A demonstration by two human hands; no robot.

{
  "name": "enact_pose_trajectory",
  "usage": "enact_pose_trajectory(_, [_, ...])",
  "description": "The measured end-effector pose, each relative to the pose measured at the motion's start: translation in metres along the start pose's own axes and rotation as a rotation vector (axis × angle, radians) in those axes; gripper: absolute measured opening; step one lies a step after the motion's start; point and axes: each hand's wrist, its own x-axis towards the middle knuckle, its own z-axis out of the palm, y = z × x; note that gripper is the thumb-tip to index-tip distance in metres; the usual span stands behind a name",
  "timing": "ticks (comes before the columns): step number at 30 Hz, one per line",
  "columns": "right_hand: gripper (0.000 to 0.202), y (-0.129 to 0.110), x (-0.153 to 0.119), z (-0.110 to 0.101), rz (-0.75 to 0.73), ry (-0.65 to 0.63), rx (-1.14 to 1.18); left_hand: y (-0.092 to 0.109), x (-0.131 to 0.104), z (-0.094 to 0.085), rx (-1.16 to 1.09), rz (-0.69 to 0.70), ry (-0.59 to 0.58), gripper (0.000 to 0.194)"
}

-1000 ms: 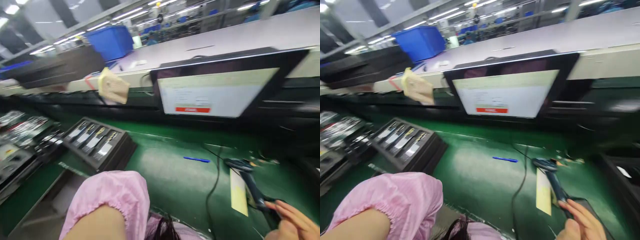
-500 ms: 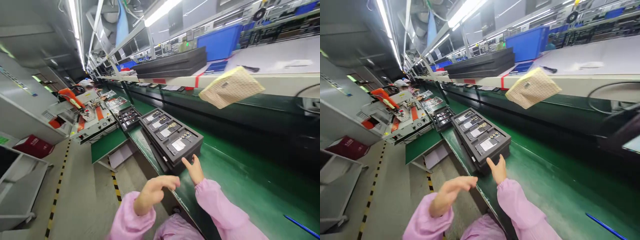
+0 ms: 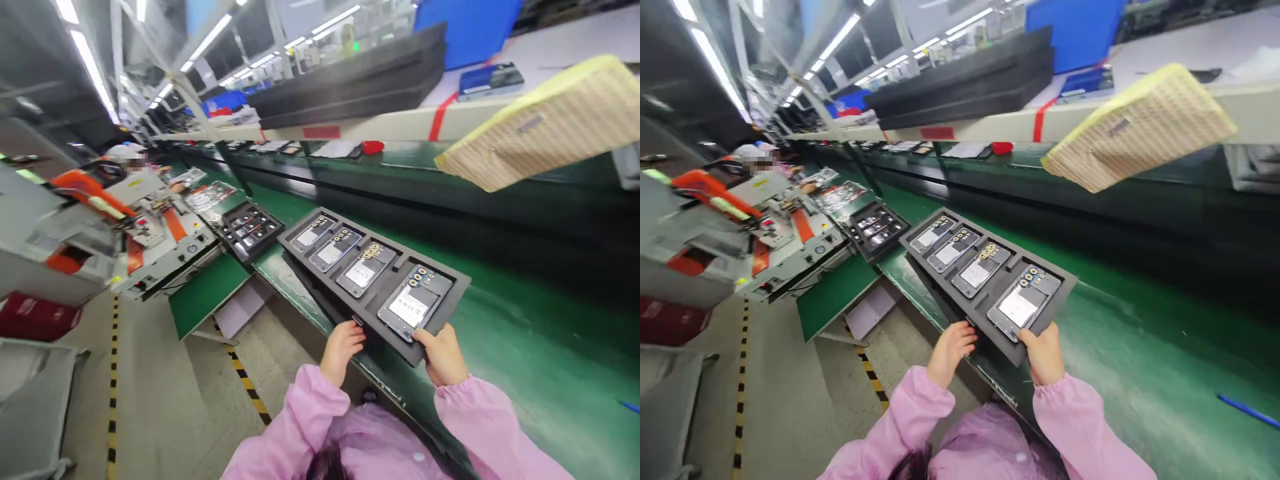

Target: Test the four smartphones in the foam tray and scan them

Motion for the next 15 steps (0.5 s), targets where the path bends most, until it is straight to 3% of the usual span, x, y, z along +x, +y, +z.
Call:
enact_pose_trajectory(3, [0.054,-0.012,-0.033,-0.040,0.116,0.081,0.104,0.019,0.008,-0.002,-0.132,0.036,0.042,0.043])
enact_pose_trajectory(8, [0.058,-0.022,-0.064,-0.118,0.208,0.172,0.055,0.043,0.009,-0.013,-0.263,0.179,0.269,0.020])
enact_pose_trajectory(12, [0.057,-0.021,-0.076,-0.170,0.219,0.231,0.025,0.051,0.005,-0.017,-0.240,0.238,0.343,0.016])
enact_pose_trajectory(15, [0.054,-0.023,-0.086,-0.193,0.227,0.237,-0.019,0.048,0.002,-0.016,-0.230,0.292,0.351,0.019])
